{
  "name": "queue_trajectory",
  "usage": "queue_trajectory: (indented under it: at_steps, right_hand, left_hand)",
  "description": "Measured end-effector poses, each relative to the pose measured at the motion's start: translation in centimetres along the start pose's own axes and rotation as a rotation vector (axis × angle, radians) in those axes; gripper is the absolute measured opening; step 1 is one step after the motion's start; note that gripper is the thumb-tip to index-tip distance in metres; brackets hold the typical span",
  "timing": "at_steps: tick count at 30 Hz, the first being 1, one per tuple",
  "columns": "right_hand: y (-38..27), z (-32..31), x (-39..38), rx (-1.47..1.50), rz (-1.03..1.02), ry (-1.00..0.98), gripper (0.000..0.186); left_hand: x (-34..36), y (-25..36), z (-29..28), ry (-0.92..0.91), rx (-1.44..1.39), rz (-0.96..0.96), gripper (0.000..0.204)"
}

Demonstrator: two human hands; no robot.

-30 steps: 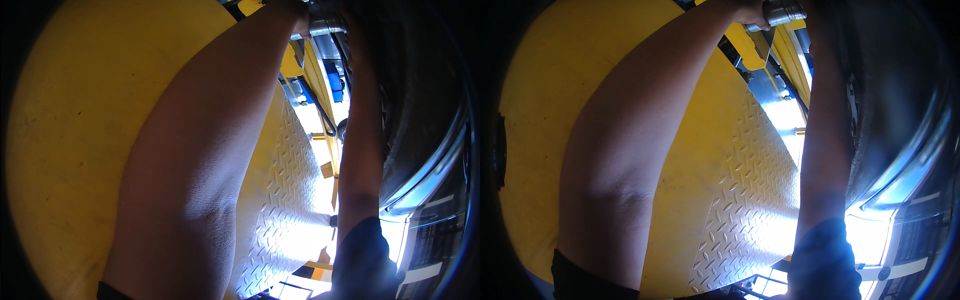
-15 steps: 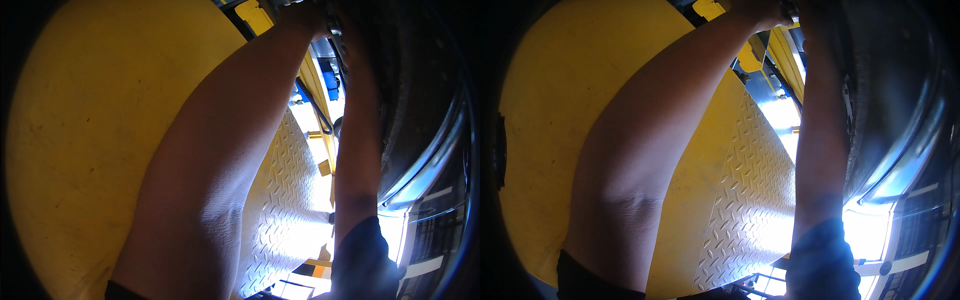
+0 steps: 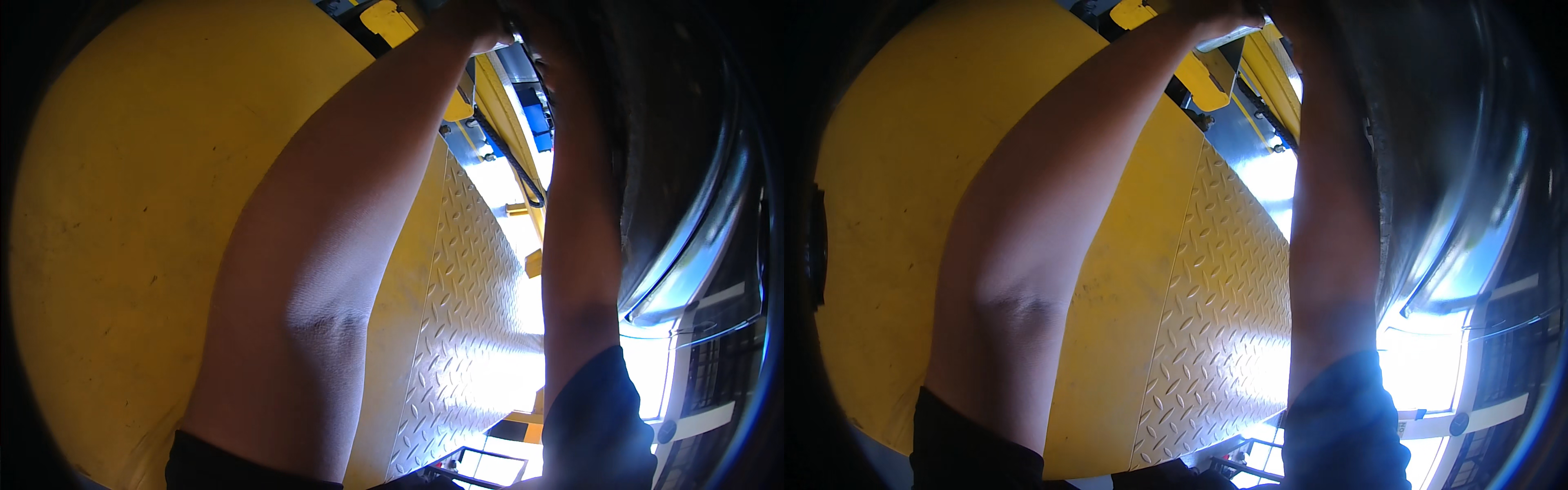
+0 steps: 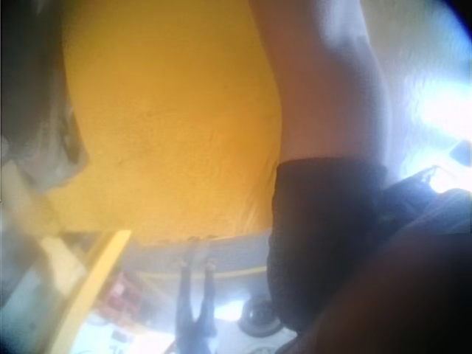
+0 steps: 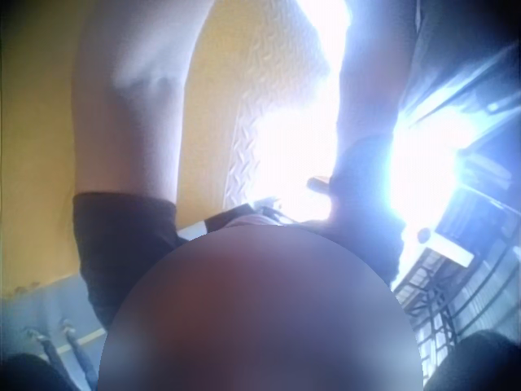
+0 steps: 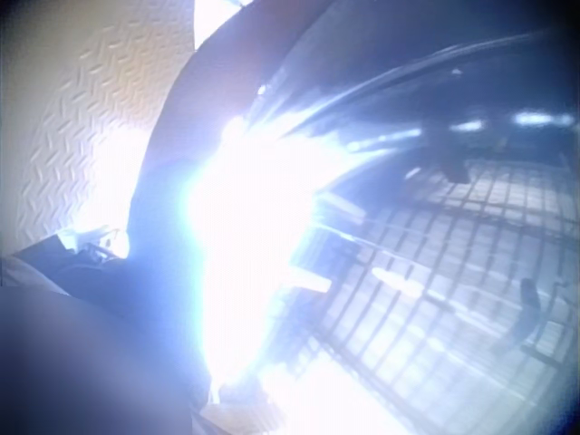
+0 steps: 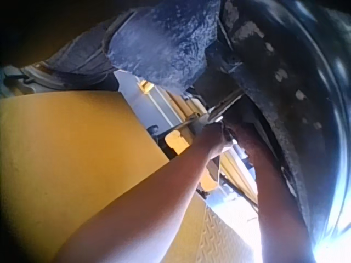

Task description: The person installs wheel hub assemblies onto a vehicle raised on a yellow lift. They pick up cylindrical hub parts, align them with the wheel mounting points, and press them into place on both sides of the car. The person walks around the lift to access each side and completes the installation.

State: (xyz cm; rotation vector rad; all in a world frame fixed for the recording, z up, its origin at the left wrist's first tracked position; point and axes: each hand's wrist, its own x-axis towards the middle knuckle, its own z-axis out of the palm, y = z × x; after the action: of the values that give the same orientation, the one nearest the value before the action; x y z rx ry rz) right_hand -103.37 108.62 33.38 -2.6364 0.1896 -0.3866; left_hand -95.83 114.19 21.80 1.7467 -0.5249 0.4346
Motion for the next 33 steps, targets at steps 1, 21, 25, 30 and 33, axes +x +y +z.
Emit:
queue_trajectory:
  at_steps: [1,21,25,30,33]
  right_hand:
    - [-0.1,0.5,-0.4,-0.01,0.022,-0.015,0.091]
    - [15.1,6.2,-4.1,0.47,0.69,-0.068,0.069]
    - [15.7,8.7,-3.2,0.702,0.47,-0.148,0.056]
    - [14.7,7.6,-2.9,0.615,0.574,-0.078,0.055]
    - [14.0,7.4,-3.2,0.651,0.626,-0.053,0.058]
  left_hand:
    - [0.1,-0.2,-0.3,-0.014,0.011,-0.003,0.037]
    - [-3.2,-7.0,-4.8,0.0,0.122,-0.518,0.049]
    - [-4.0,-6.8,-5.1,0.024,0.237,-0.445,0.057]
    - [-3.2,-5.4,-5.5,-0.086,0.431,-0.496,0.068]
    - [-2.3,-4.8,-6.3,-0.17,0.525,-0.434,0.07]
